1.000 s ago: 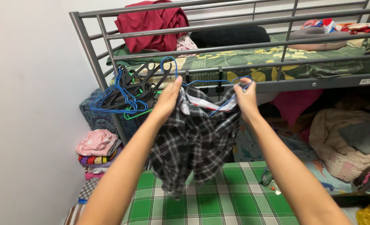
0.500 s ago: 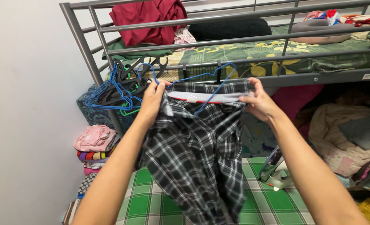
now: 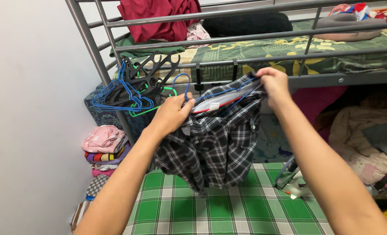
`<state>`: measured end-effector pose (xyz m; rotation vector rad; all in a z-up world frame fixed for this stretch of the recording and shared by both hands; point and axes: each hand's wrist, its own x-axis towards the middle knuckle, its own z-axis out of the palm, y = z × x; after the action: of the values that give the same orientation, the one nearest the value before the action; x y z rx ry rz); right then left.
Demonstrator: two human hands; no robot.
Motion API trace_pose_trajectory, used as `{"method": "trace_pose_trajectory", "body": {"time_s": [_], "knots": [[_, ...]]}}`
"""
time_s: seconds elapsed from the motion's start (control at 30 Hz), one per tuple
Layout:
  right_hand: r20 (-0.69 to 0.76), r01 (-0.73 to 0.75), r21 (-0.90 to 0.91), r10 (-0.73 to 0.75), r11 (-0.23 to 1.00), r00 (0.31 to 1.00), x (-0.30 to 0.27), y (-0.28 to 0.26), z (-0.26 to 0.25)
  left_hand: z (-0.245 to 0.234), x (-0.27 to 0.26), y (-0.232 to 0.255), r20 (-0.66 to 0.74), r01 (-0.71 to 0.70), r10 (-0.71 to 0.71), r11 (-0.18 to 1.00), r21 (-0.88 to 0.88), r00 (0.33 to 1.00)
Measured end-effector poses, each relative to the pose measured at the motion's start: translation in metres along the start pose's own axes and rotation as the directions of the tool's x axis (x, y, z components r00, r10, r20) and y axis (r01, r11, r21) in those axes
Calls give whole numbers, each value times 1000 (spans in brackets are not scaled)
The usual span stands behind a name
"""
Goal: The person irons a black and white checkered shirt on a green plaid ironing board, then hangs it on a hanger. The person then irons a white long-sleeved shirt on the same ironing board.
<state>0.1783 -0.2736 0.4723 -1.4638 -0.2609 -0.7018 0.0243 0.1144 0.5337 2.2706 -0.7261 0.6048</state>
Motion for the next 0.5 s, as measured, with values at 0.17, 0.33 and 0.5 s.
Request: {"method": "trace_pose_trajectory", "body": {"time_s": [0.17,0.33,0.5], "knots": [[241,-74,-210,125,975,962,-4,14,13,-25,-8,21,149,-47,26,989,138,989],[308,325,-795,-120,513,944,-73,-4,57,-14,-14,0,-2,-10,11,957,290,1000],[521,595,-732,-291,331,803,-124,-48,85,0,4,-41,-179,82,-78,997,16,981]]}}
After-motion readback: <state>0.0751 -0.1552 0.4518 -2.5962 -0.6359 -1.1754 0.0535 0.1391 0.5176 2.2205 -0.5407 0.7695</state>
